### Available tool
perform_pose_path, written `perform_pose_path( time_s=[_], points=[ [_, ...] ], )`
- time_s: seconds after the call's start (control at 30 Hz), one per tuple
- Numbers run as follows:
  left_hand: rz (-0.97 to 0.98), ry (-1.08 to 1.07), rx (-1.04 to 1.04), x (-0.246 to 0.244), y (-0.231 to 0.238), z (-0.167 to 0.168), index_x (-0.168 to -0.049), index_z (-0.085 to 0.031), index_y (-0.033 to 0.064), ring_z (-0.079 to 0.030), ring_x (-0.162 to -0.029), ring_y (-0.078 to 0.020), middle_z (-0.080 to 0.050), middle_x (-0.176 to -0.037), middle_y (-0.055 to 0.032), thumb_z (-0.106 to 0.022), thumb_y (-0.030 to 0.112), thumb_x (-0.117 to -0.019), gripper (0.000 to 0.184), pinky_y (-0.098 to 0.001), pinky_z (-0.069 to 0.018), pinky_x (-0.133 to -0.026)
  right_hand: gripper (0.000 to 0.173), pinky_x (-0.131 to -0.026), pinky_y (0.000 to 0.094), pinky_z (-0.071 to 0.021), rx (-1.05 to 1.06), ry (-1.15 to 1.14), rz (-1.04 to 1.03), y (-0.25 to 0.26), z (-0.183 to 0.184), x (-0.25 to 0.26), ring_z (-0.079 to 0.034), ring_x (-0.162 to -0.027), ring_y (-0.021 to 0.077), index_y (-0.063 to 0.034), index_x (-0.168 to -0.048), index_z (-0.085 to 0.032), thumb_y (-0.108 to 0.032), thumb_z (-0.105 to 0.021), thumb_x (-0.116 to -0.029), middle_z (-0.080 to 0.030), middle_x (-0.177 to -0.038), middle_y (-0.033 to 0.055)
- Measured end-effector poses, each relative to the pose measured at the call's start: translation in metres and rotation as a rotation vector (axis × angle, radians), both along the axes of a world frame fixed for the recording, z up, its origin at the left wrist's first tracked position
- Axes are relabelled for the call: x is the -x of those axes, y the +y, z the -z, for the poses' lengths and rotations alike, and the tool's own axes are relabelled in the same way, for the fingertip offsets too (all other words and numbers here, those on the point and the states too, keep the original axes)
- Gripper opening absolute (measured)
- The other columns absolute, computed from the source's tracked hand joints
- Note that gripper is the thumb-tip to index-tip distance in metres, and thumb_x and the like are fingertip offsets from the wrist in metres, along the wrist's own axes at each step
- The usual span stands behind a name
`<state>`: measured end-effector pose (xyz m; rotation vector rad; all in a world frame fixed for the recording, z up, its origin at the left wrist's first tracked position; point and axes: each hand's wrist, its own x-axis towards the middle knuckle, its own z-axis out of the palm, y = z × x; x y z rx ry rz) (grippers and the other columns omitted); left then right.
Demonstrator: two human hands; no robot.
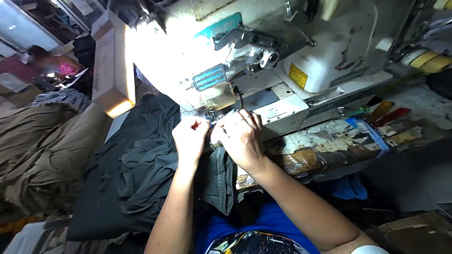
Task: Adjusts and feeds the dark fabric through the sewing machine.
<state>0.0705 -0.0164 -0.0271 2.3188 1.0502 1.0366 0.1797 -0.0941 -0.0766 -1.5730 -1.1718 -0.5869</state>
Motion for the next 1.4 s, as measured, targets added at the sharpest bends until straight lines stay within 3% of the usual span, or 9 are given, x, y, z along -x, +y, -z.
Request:
perform_pose_path(
  time_s=[0.17, 0.47, 0.73, 1.4],
  points=[
    [-0.033, -0.013, -0.004, -0.006, 0.001, 0.001, -0.081, -0.071, 0.0088, -0.054, -0.057, -0.0011, -0.062, -0.069, 0.0035, -0.069, 0.013, -0.0919, 0.012, -0.0198, -0.0445, -0.055, 0.009, -0.082, 0.0454, -0.0514, -0.028, 0.038, -0.017, -0.005, 0.001, -0.003, -0.066, -0.093, 0.0314, -0.0067, -0.084, -0.073, -0.012, -0.069, -0.0892, -0.068, -0.086, 0.0110],
    [-0.040, -0.031, 0.156, -0.012, 0.011, -0.007, -0.072, -0.070, 0.0109, -0.051, -0.051, 0.0005, -0.060, -0.060, 0.0073, -0.071, 0.008, -0.0883, 0.017, -0.0196, -0.0419, -0.053, 0.010, -0.080, 0.0420, -0.0515, -0.043, 0.057, -0.029, -0.005, 0.000, -0.005, -0.066, -0.090, 0.0295, -0.0063, -0.082, -0.072, -0.009, -0.067, -0.0910, -0.066, -0.082, 0.0101],
    [-0.040, -0.043, 0.165, -0.013, 0.013, -0.006, -0.069, -0.069, 0.0109, -0.050, -0.050, 0.0003, -0.059, -0.058, 0.0075, -0.072, 0.007, -0.0871, 0.018, -0.0198, -0.0414, -0.051, 0.008, -0.082, 0.0440, -0.0524, -0.035, 0.045, -0.042, -0.005, 0.000, -0.006, -0.066, -0.092, 0.0310, -0.0054, -0.084, -0.073, -0.008, -0.068, -0.0906, -0.068, -0.085, 0.0109],
    [-0.007, -0.073, 0.103, -0.011, 0.012, -0.001, -0.074, -0.070, 0.0105, -0.051, -0.051, 0.0026, -0.060, -0.060, 0.0082, -0.071, 0.008, -0.0879, 0.014, -0.0168, -0.0424, -0.052, 0.009, -0.082, 0.0435, -0.0511, -0.034, 0.076, -0.059, -0.007, -0.001, -0.005, -0.065, -0.092, 0.0303, -0.0057, -0.084, -0.073, -0.009, -0.068, -0.0915, -0.067, -0.085, 0.0108]
  ],
)
